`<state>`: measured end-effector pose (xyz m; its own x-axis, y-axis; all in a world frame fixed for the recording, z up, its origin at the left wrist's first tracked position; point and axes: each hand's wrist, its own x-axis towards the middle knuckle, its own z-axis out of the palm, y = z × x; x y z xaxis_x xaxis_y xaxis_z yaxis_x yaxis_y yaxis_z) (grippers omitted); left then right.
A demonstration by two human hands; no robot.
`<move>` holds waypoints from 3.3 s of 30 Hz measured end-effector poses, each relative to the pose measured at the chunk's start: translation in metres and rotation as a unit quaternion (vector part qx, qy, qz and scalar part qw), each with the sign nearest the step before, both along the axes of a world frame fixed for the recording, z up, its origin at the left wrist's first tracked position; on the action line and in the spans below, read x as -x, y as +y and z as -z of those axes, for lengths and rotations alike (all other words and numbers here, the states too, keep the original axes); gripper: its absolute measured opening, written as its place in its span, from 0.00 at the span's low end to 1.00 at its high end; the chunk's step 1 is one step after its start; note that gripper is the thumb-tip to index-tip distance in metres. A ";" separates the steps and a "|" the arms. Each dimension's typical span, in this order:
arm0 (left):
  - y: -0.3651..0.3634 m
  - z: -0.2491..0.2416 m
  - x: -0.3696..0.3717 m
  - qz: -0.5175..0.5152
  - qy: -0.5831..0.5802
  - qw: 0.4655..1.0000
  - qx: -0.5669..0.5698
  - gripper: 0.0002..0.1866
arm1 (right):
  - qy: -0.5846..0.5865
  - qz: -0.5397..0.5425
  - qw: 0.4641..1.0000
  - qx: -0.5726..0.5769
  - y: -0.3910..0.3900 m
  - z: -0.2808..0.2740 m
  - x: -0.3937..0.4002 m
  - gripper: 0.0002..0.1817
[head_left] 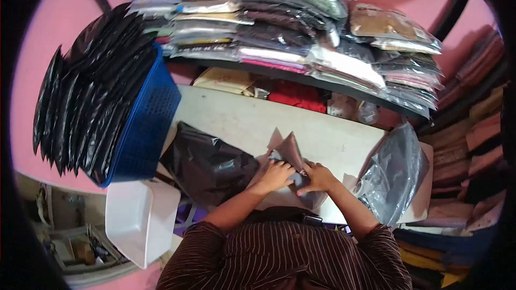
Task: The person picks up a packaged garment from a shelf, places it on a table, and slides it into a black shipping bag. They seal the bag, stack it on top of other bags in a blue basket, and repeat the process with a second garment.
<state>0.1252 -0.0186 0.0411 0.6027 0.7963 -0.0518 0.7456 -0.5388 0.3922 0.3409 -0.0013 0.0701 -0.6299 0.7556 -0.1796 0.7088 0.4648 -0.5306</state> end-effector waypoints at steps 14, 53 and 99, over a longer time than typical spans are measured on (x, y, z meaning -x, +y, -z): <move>-0.119 -0.007 0.132 -0.315 -0.017 0.948 -0.050 0.29 | -0.007 0.126 0.992 -0.029 -0.019 0.031 -0.002 0.43; -0.011 -0.075 0.101 -0.210 -0.501 0.834 0.095 0.02 | 0.105 -0.133 0.984 0.060 0.027 -0.029 0.073 0.37; -0.056 0.071 0.106 -0.479 -0.516 0.649 0.287 0.25 | -0.078 0.077 0.984 -0.141 -0.015 0.058 0.049 0.27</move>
<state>0.0194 -0.0749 -0.0302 -0.2060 0.8594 -0.4679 -0.1888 0.4343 0.8808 0.2919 -0.0161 0.0124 -0.4847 0.8740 -0.0344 0.8456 0.4581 -0.2741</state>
